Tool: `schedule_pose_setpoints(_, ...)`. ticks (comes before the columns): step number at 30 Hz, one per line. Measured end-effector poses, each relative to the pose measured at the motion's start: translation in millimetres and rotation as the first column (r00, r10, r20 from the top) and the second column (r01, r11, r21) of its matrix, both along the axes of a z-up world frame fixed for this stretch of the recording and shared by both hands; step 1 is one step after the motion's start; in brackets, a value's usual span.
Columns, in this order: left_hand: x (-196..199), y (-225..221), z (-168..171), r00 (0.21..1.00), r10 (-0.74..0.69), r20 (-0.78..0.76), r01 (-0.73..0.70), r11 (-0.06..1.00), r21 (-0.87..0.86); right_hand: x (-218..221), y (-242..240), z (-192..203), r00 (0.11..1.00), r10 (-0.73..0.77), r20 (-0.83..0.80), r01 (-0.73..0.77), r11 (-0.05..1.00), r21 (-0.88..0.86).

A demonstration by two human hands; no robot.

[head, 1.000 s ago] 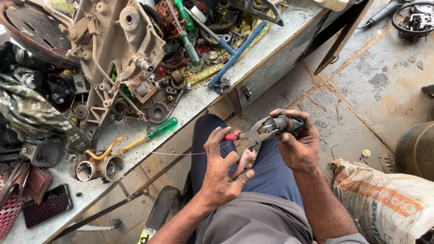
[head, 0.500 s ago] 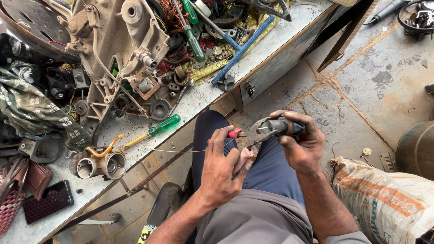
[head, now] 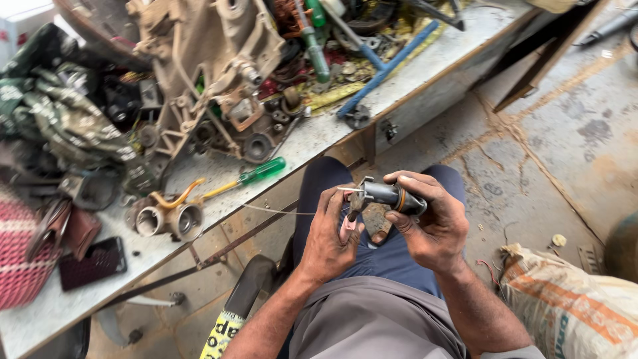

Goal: The person works with small mechanical components using pliers and a screwdriver at a cluttered workbench, removing a wire and manipulating a cylindrical metal piece.

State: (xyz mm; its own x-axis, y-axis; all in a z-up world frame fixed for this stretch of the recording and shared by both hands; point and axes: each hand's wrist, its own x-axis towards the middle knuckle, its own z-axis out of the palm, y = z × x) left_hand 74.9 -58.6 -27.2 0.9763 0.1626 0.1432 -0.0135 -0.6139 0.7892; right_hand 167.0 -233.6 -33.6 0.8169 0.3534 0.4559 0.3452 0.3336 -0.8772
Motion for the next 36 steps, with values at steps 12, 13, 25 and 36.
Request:
schedule_pose_setpoints(12,-51,32,-24,0.977,0.203,-0.063,-0.208,0.853,-0.479,-30,69,24,0.966,0.059,0.251,-0.017,0.986,-0.166)
schedule_pose_setpoints(13,-55,34,-24,0.973,0.229,-0.034,-0.208,0.803,-0.559,-32,74,25,0.965,0.073,0.25,-0.032,0.986,-0.163)
schedule_pose_setpoints(25,-110,67,-32,0.938,0.347,-0.026,-0.338,0.894,-0.295,-35,119,31,0.896,0.296,0.331,-0.217,0.943,-0.254)
schedule_pose_setpoints(36,-181,135,-66,0.829,0.542,0.142,-0.443,0.789,-0.425,24,168,6,0.63,0.285,0.723,0.327,0.747,-0.579)
